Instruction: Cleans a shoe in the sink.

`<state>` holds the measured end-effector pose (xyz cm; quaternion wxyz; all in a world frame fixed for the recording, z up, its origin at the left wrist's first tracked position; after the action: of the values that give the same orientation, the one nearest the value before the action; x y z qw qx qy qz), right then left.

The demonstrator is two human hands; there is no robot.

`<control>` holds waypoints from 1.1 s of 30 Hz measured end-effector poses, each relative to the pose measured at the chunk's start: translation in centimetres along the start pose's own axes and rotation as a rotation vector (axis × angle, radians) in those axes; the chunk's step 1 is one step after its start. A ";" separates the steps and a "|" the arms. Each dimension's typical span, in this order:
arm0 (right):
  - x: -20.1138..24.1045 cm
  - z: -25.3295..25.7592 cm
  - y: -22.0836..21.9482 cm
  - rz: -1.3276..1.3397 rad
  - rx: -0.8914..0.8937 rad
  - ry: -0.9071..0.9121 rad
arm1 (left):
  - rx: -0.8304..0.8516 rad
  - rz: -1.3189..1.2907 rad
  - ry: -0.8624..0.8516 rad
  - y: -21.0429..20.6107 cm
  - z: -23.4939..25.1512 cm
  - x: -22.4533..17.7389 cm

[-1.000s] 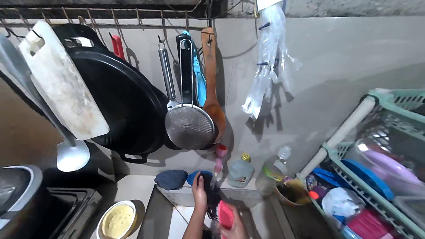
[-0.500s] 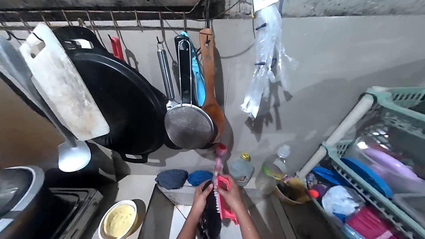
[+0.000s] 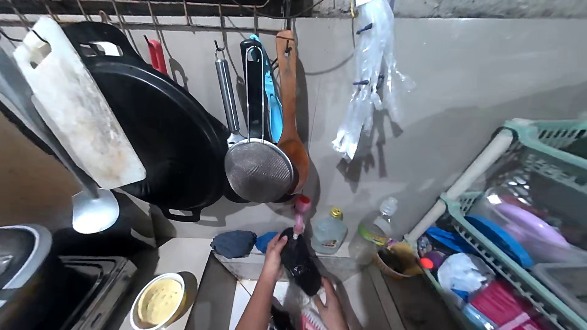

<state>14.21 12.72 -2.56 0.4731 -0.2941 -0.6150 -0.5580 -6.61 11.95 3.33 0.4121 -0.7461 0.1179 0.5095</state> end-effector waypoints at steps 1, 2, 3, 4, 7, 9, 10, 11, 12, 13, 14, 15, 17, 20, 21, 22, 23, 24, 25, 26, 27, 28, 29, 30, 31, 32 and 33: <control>0.2 0.4 -0.1 0.213 0.014 -0.085 | 0.001 -0.041 0.016 0.1 0.2 -0.5; 0.2 0.9 -0.5 0.453 0.046 -0.179 | 0.018 -0.057 0.025 0.2 0.4 -1.2; 0.6 1.5 -1.1 0.639 0.094 -0.243 | 0.059 -0.051 0.022 0.3 0.6 -1.7; 1.4 2.0 -1.6 0.744 0.153 -0.271 | 0.093 -0.023 0.012 0.4 0.7 -2.0; 4.4 3.2 -3.4 0.685 0.249 -0.198 | 0.127 0.092 -0.039 0.8 0.3 -1.7; 6.2 3.7 -4.8 0.476 0.255 -0.154 | 0.061 0.219 -0.141 1.0 -0.2 -1.7; 6.8 4.1 -5.3 0.371 0.217 -0.138 | -0.020 0.304 -0.204 1.1 -0.5 -2.1; 7.4 4.5 -5.7 0.307 0.174 -0.114 | -0.135 0.411 -0.283 1.2 -1.0 -2.7; 7.9 4.6 -5.9 0.286 0.120 -0.090 | -0.245 0.529 -0.364 1.3 -1.6 -3.2; 8.2 4.7 -6.0 0.295 0.056 -0.079 | -0.307 0.634 -0.429 1.1 -2.4 -3.3; 8.4 4.7 -6.1 0.319 -0.017 -0.091 | -0.333 0.720 -0.459 0.9 -3.1 -3.0; 8.3 4.8 -6.1 0.344 -0.077 -0.120 | -0.340 0.785 -0.453 0.7 -4.0 -2.3; 8.1 5.0 -6.2 0.377 -0.141 -0.180 | -0.368 0.812 -0.398 1.2 -5.3 -0.6; 8.1 5.0 -6.3 0.238 -0.063 -0.203 | -0.417 0.698 -0.235 3.0 -5.8 1.0; 8.2 5.0 -6.3 0.148 -0.026 -0.181 | -0.416 0.677 -0.199 3.4 -5.8 1.3; 8.6 5.2 -6.2 0.049 0.002 -0.147 | -0.413 0.658 -0.188 3.6 -5.8 1.4; 9.2 5.4 -6.0 -0.024 0.020 -0.113 | -0.408 0.652 -0.188 3.6 -5.7 1.3; 10.0 5.8 -5.8 -0.036 0.018 -0.083 | -0.402 0.672 -0.192 3.6 -5.6 1.0; 10.6 6.2 -5.8 0.014 0.011 -0.066 | -0.394 0.700 -0.199 3.5 -5.4 0.6; 10.9 6.7 -6.0 0.103 0.026 -0.076 | -0.386 0.723 -0.204 3.5 -5.2 0.2; 10.9 7.0 -6.3 0.188 0.046 -0.115 | -0.376 0.743 -0.207 3.7 -5.1 -0.1; 10.8 7.3 -6.5 0.251 0.060 -0.171 | -0.363 0.759 -0.209 3.9 -4.9 -0.3; 10.8 7.6 -6.8 0.284 0.064 -0.216 | -0.359 0.773 -0.207 4.1 -4.9 -0.4; 11.2 7.9 -6.9 0.292 0.059 -0.242 | -0.370 0.789 -0.208 4.2 -4.9 -0.5; 11.6 8.1 -7.0 0.269 0.037 -0.255 | -0.396 0.816 -0.212 4.2 -5.1 -0.6; 12.0 8.3 -6.9 0.224 -0.002 -0.256 | -0.424 0.849 -0.220 4.1 -5.3 -0.6; 12.4 8.5 -7.0 0.169 -0.042 -0.249 | -0.437 0.880 -0.235 3.8 -5.5 -0.5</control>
<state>1.19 17.41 6.44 0.4321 -0.4216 -0.6303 -0.4881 -5.49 5.38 2.64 0.0032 -0.6321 0.2645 0.7284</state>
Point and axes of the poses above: each hand's wrist, its own z-axis towards the middle knuckle, its own y-axis out of the back of the hand, x = y × z, the point moved 8 cm from there along z, towards the middle knuckle, and after that the axes turned 12 degrees about -x, right-handed, at the moved point
